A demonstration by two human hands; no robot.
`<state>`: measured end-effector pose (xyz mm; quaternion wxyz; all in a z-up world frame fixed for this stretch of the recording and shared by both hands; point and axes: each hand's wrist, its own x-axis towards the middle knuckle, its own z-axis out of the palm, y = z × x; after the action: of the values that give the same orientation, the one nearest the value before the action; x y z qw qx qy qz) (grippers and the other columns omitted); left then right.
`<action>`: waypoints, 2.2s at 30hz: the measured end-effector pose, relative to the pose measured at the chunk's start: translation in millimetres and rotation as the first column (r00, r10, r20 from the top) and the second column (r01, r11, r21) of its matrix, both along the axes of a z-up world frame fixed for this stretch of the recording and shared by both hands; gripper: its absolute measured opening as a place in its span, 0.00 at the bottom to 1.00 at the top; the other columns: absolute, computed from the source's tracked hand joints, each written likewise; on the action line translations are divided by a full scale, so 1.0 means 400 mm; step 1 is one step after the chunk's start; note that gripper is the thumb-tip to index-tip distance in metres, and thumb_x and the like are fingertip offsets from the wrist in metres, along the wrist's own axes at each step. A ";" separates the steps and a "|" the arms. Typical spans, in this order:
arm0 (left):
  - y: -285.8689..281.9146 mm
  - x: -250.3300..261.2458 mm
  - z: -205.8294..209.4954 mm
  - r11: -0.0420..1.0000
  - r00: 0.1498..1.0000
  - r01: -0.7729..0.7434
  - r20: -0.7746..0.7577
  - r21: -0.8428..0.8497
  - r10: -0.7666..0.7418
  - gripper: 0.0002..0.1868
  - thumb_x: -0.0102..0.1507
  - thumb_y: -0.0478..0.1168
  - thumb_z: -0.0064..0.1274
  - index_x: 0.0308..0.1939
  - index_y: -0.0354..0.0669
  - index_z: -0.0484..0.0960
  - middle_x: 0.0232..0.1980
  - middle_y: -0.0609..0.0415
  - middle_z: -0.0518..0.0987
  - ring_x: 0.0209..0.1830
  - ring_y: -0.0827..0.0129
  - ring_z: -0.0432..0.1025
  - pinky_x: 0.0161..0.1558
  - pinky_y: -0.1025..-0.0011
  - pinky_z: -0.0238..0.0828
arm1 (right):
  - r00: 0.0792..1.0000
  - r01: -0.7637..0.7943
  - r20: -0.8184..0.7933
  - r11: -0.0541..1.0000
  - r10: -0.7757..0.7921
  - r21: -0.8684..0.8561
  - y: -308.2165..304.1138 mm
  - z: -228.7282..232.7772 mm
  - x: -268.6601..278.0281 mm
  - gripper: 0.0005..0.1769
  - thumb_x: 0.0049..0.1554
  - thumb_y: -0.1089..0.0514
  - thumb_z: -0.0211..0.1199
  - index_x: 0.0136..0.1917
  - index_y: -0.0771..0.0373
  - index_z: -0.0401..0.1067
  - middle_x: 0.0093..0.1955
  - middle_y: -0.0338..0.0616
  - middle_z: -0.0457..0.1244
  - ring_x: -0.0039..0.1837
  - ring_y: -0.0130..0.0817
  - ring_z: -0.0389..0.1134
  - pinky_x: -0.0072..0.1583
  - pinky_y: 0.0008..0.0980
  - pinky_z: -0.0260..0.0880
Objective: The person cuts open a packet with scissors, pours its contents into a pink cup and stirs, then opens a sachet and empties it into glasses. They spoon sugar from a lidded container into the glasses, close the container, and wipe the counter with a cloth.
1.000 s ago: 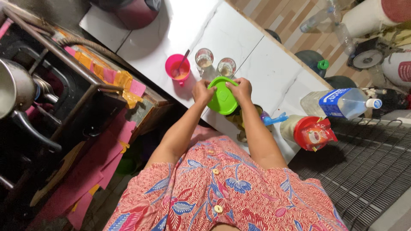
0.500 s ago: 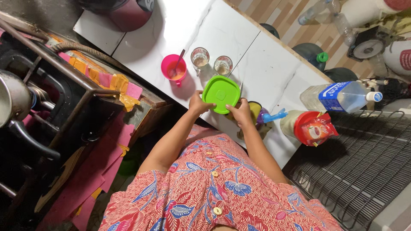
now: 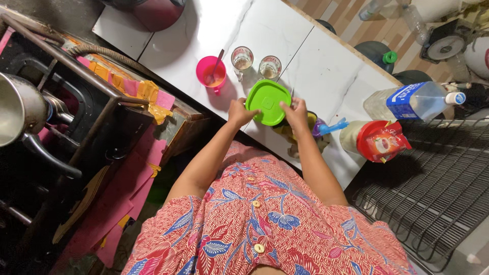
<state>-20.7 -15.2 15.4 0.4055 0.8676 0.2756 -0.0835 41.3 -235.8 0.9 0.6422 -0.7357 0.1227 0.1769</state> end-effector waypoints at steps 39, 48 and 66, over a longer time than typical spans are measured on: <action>-0.088 -0.116 0.093 0.652 0.756 0.549 -0.022 -0.523 -0.654 0.24 0.66 0.46 0.55 0.64 0.40 0.79 0.47 0.44 0.84 0.41 0.65 0.78 0.44 0.68 0.77 | 0.908 0.419 -0.118 0.881 -0.402 0.221 -0.765 0.045 -0.474 0.19 0.66 0.59 0.59 0.68 0.67 0.70 0.61 0.40 0.68 0.59 0.28 0.69 0.61 0.29 0.70; -0.046 -0.154 -0.031 0.789 0.868 0.412 -0.066 -0.456 -0.492 0.22 0.65 0.44 0.55 0.59 0.36 0.81 0.39 0.48 0.83 0.37 0.68 0.76 0.41 0.69 0.75 | 0.900 0.434 -0.004 0.900 -0.435 -0.037 -0.838 -0.017 -0.410 0.19 0.67 0.56 0.58 0.69 0.63 0.69 0.60 0.35 0.67 0.60 0.24 0.66 0.64 0.27 0.66; 0.012 -0.190 -0.164 0.906 0.984 0.177 0.034 -0.386 -0.178 0.19 0.65 0.43 0.57 0.56 0.37 0.84 0.47 0.48 0.85 0.45 0.67 0.79 0.49 0.69 0.74 | 0.921 -0.190 0.226 0.872 0.318 -0.451 -0.168 0.203 -0.153 0.17 0.56 0.54 0.70 0.56 0.62 0.75 0.47 0.44 0.71 0.48 0.32 0.74 0.50 0.31 0.73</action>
<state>-96.8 -10.3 -50.1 0.5592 0.7917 0.1743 -0.1737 -19.7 -303.0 82.1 0.4503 -0.8841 -0.0375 0.1189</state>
